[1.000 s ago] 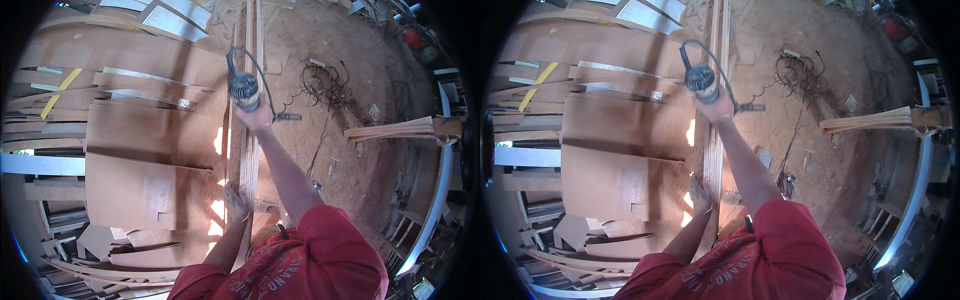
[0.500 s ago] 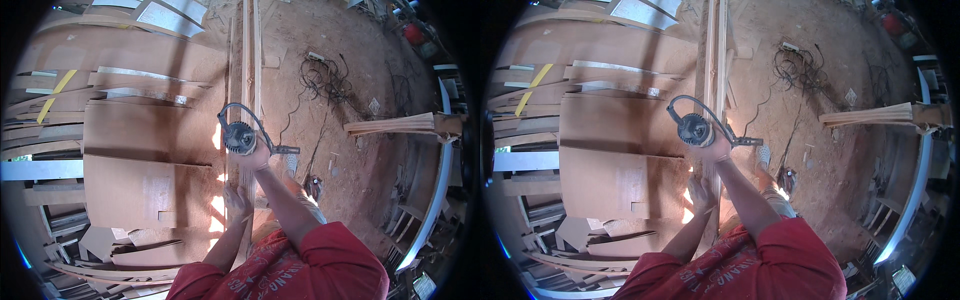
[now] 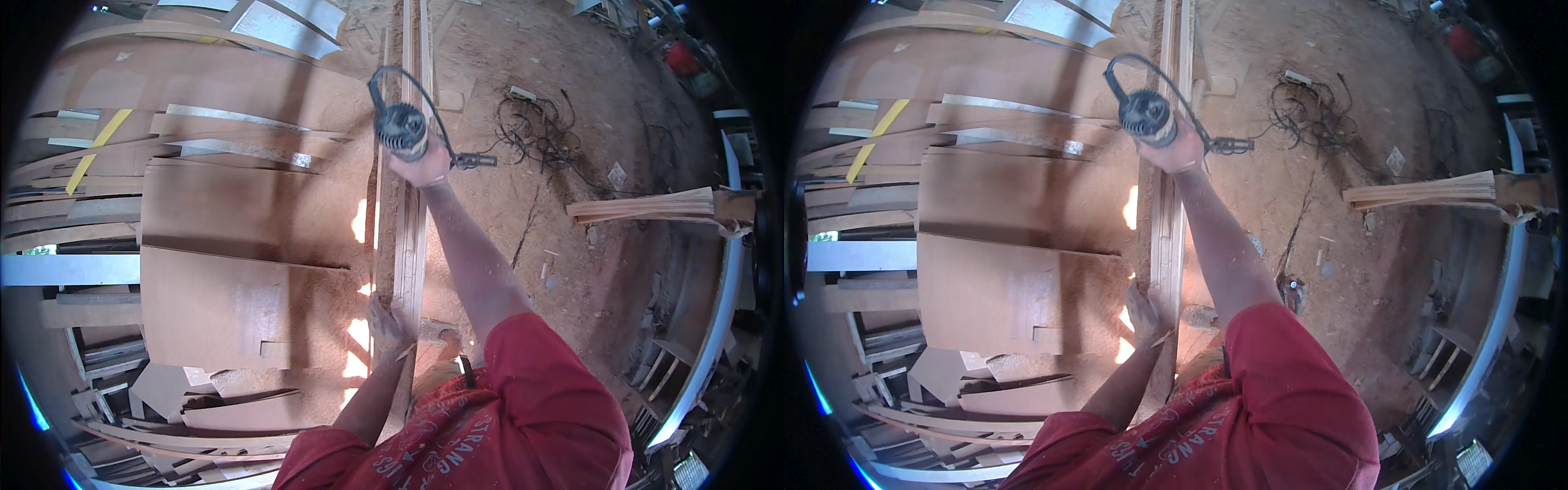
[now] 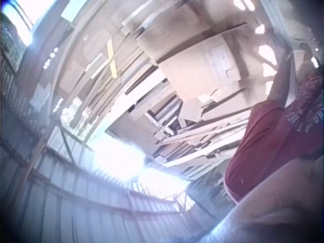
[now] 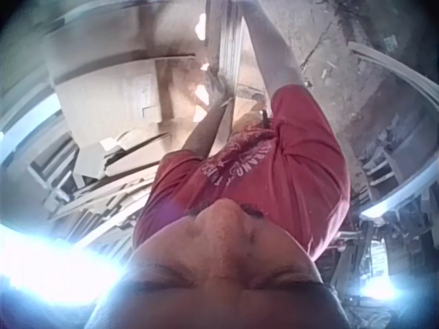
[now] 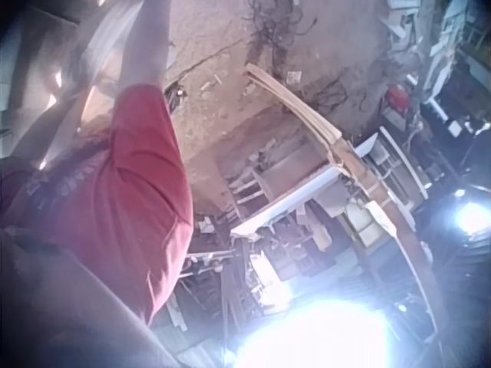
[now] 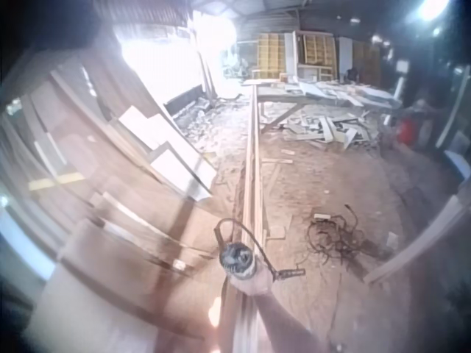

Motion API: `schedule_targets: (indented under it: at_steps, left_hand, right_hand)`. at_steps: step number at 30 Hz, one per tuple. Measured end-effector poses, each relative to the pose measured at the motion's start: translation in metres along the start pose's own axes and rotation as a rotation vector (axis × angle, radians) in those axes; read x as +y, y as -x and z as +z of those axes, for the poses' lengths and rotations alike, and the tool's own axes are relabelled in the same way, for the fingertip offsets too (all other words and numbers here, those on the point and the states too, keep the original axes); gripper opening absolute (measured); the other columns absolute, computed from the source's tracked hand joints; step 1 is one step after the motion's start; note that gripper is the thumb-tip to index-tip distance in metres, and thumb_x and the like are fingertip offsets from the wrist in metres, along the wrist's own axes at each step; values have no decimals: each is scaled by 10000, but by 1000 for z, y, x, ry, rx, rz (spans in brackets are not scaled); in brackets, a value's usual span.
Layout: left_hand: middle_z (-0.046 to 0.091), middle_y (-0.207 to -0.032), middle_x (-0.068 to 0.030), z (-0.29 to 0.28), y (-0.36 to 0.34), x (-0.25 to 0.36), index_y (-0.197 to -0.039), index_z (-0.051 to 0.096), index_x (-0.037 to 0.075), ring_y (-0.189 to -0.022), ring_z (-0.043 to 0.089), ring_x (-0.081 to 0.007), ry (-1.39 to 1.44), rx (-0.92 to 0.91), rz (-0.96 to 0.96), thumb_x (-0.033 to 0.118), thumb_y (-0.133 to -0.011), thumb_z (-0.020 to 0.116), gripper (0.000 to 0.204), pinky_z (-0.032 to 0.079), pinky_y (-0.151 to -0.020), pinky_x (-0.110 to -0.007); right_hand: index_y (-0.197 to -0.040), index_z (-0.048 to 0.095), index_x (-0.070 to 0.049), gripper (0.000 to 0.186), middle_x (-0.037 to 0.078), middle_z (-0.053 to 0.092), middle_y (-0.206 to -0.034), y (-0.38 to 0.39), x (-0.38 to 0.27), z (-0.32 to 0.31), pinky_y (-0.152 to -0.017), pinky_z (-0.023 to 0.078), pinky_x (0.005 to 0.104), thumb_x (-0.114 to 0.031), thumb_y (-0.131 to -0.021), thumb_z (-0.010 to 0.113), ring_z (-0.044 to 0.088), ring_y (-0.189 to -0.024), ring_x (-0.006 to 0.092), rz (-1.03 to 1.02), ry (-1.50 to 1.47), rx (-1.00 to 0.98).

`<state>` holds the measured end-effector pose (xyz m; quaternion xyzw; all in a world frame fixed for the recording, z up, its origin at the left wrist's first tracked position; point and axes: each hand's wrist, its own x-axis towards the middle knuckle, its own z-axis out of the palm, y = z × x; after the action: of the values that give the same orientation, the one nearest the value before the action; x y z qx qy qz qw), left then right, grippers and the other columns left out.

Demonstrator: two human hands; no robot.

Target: The person uses a handheld router to cut a groove along the edge of a long wooden plank.

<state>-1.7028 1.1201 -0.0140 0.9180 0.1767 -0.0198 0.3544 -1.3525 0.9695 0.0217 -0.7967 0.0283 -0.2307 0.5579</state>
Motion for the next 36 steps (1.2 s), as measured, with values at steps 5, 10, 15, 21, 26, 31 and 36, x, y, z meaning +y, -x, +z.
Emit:
schedule_targets:
  at_steps: [5,10,15,21,26,31,36]
  left_hand:
    - [576,-1425,-394,-1,0,10,-1556,461,-124,-1302,572,-578,13,29,28,327,-1125,541,630,449,-1127,-641]
    - [587,-1391,-390,-5,1,12,-1543,469,-127,-1285,577,-578,50,20,-18,341,-1129,542,629,458,-1105,-634]
    - [600,-1366,-397,-4,1,8,-1536,476,-131,-1257,593,-583,85,24,4,345,-1137,541,624,470,-1086,-633]
    - [605,-1302,-394,-5,0,9,-1515,477,-151,-1197,608,-578,61,39,102,342,-1159,513,610,479,-1042,-626]
    - [600,-1281,-398,-8,-2,11,-1489,479,-169,-1180,602,-581,61,31,132,314,-1156,502,587,480,-1030,-625]
    - [598,-1282,-394,-7,-1,16,-1476,488,-168,-1179,599,-578,31,68,103,280,-1137,525,563,489,-1021,-619]
    - [600,-1284,-385,-5,-2,12,-1470,503,-149,-1179,603,-569,64,87,79,268,-1120,549,546,498,-1019,-616]
  right_hand:
    - [-1302,766,-65,771,161,848,-1123,-7,-23,-10,-967,661,435,-503,-711,998,835,-1074,316,160,-14,-58]
    - [-1457,694,-64,872,151,826,-1292,72,-58,-25,-1075,640,416,-490,-750,976,802,-1220,300,488,51,-185]
    - [-1348,759,-62,781,140,827,-1252,159,-77,-41,-985,655,426,-414,-703,1022,824,-1122,296,490,-33,-209]
    - [-1254,786,-47,786,159,833,-1143,163,-46,-35,-917,662,409,-393,-603,1058,830,-1059,287,76,21,-89]
    - [-1204,812,-63,676,117,829,-1123,132,-24,-27,-882,660,386,-330,-628,1046,823,-992,274,-93,44,-47]
    - [-1245,793,-46,754,150,831,-1088,111,-16,-21,-831,668,422,-311,-581,1032,832,-948,316,-164,-38,13]
    - [-1158,816,-72,568,103,833,-1033,93,-25,-16,-877,661,385,-296,-677,1018,832,-934,264,-94,7,-8]
